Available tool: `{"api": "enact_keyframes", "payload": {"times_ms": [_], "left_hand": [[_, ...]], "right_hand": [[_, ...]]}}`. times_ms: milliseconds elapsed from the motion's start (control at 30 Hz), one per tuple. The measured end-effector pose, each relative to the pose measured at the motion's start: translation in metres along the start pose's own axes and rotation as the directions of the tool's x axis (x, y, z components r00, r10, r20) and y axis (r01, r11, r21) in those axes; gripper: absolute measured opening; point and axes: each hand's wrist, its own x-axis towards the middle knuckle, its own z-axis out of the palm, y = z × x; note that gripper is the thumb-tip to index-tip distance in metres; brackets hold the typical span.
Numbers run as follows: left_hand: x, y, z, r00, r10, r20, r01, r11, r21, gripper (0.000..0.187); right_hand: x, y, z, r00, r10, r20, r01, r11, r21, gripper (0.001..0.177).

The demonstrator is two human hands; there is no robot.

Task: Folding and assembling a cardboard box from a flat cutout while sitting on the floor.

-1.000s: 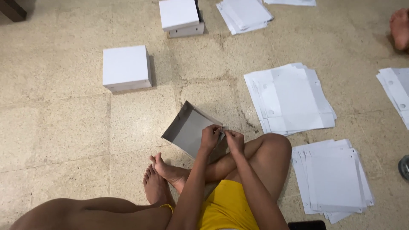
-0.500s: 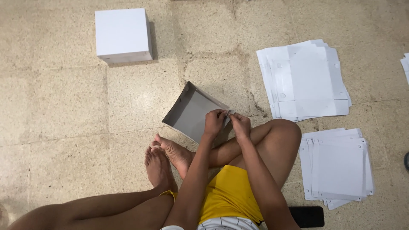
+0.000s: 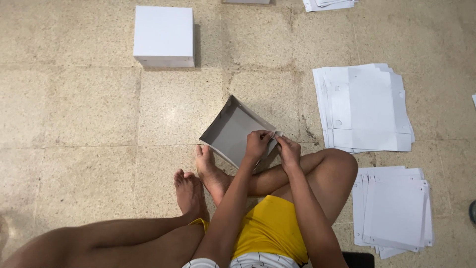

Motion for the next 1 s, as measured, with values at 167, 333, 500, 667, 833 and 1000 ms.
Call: {"api": "enact_keyframes", "payload": {"times_ms": [167,333,500,667,833,1000], "left_hand": [[-0.008,0.01,0.001,1.0,0.005,-0.008,-0.005,0.999,-0.047,0.022],[-0.013,0.031,0.0,1.0,0.015,0.008,-0.015,1.0,-0.005,0.024],[-0.016,0.027,0.001,0.999,0.037,0.017,-0.037,0.999,0.02,0.024],[-0.016,0.023,-0.001,1.0,0.007,0.008,-0.007,1.0,0.012,0.024],[0.001,0.003,0.013,1.0,0.005,0.007,-0.005,1.0,0.028,0.025],[0.003,-0.009,0.019,1.0,-0.002,-0.031,0.004,0.998,0.065,0.023]], "right_hand": [[-0.005,-0.007,0.0,0.998,0.064,0.017,-0.063,0.997,-0.051,0.063],[0.014,0.01,-0.003,0.999,0.042,-0.004,-0.043,0.997,-0.068,0.056],[0.112,0.113,-0.046,0.999,-0.041,-0.031,0.035,0.981,-0.192,0.04],[0.089,0.09,-0.035,0.991,-0.08,-0.107,0.048,0.963,-0.266,0.039],[0.078,0.071,-0.031,0.984,-0.114,-0.138,0.064,0.945,-0.32,0.031],[0.112,0.113,-0.044,0.985,-0.099,-0.145,0.044,0.939,-0.34,0.021]]}}
